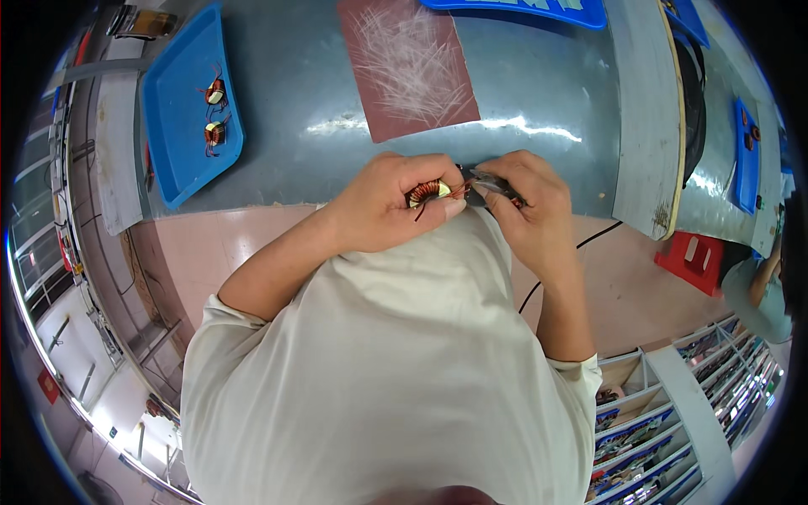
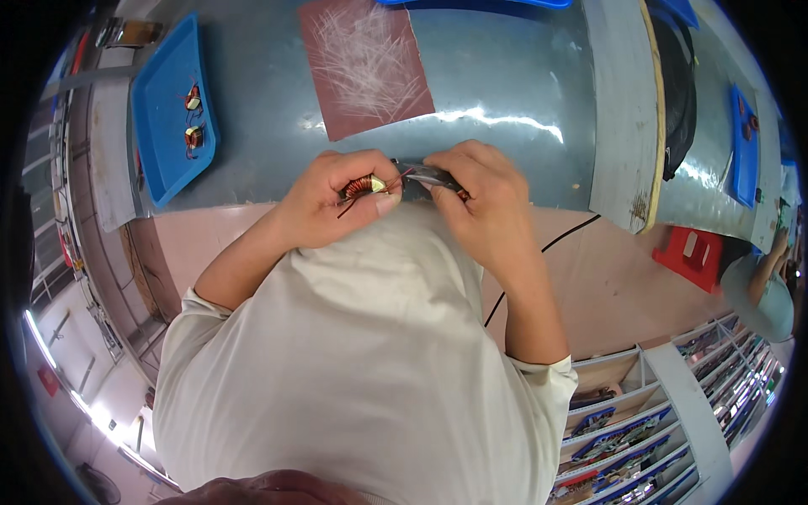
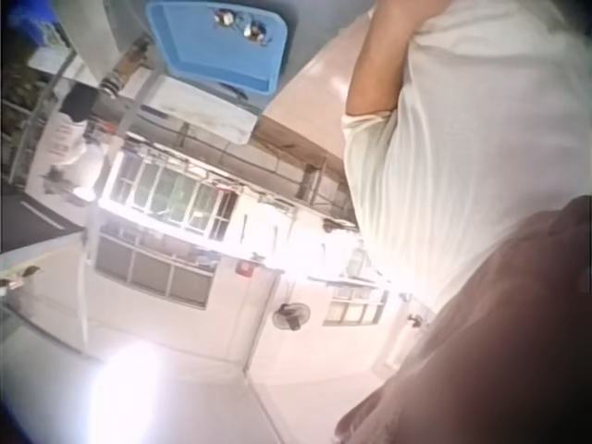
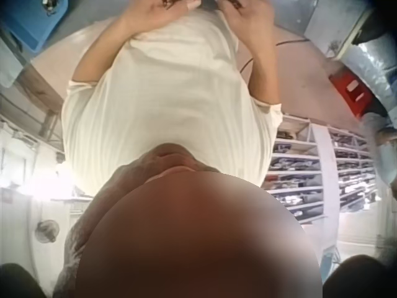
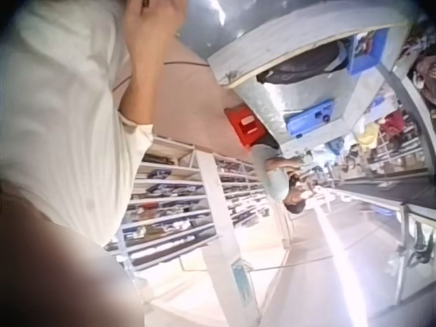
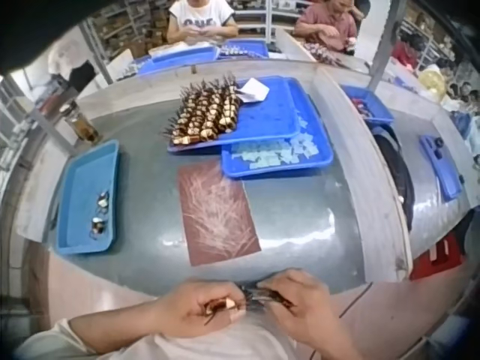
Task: Assembling toroidal inductors by trimming wires and applying adhesive tape.
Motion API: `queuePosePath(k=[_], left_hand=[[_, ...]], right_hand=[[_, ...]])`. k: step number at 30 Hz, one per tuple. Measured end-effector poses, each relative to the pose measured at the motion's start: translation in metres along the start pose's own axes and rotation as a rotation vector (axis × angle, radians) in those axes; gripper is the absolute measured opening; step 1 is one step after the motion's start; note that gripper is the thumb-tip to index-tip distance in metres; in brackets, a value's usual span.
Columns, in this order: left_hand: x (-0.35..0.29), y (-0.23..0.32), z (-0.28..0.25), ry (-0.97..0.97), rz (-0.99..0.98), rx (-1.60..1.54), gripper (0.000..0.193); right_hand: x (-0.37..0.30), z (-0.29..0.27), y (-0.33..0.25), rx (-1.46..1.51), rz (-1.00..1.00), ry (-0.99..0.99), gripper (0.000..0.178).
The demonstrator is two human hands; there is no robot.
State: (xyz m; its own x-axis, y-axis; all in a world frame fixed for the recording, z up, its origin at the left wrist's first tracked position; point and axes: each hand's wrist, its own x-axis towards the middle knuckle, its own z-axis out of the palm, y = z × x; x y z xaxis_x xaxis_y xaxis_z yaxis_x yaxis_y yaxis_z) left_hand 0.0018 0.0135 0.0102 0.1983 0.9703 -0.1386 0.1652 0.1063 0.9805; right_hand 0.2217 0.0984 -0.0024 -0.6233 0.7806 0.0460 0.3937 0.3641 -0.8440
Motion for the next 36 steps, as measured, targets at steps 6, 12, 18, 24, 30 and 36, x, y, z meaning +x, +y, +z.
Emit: queuePosePath(k=[6, 12, 18, 24, 30, 36], left_hand=[[0.002, -0.003, 0.005, 0.043, 0.042, 0.023, 0.005], [0.0, -0.014, 0.008, 0.079, 0.062, 0.053, 0.007], [0.008, -0.011, -0.003, 0.049, 0.097, 0.12, 0.008], [0.016, -0.004, -0.013, 0.046, 0.173, 0.209, 0.007], [0.015, -0.009, -0.011, 0.001, 0.149, 0.181, 0.006], [0.019, -0.008, -0.01, -0.025, 0.117, 0.188, 0.01]], right_hand=[[0.0, 0.003, 0.003, -0.054, -0.068, -0.024, 0.016], [-0.012, 0.0, 0.005, -0.193, -0.105, 0.011, 0.014], [0.0, -0.005, 0.009, -0.137, -0.121, -0.059, 0.02], [0.008, -0.003, 0.003, -0.212, -0.166, 0.001, 0.023], [0.002, 0.0, 0.006, -0.202, -0.166, 0.029, 0.025], [0.003, -0.001, 0.006, -0.187, -0.171, 0.005, 0.021]])
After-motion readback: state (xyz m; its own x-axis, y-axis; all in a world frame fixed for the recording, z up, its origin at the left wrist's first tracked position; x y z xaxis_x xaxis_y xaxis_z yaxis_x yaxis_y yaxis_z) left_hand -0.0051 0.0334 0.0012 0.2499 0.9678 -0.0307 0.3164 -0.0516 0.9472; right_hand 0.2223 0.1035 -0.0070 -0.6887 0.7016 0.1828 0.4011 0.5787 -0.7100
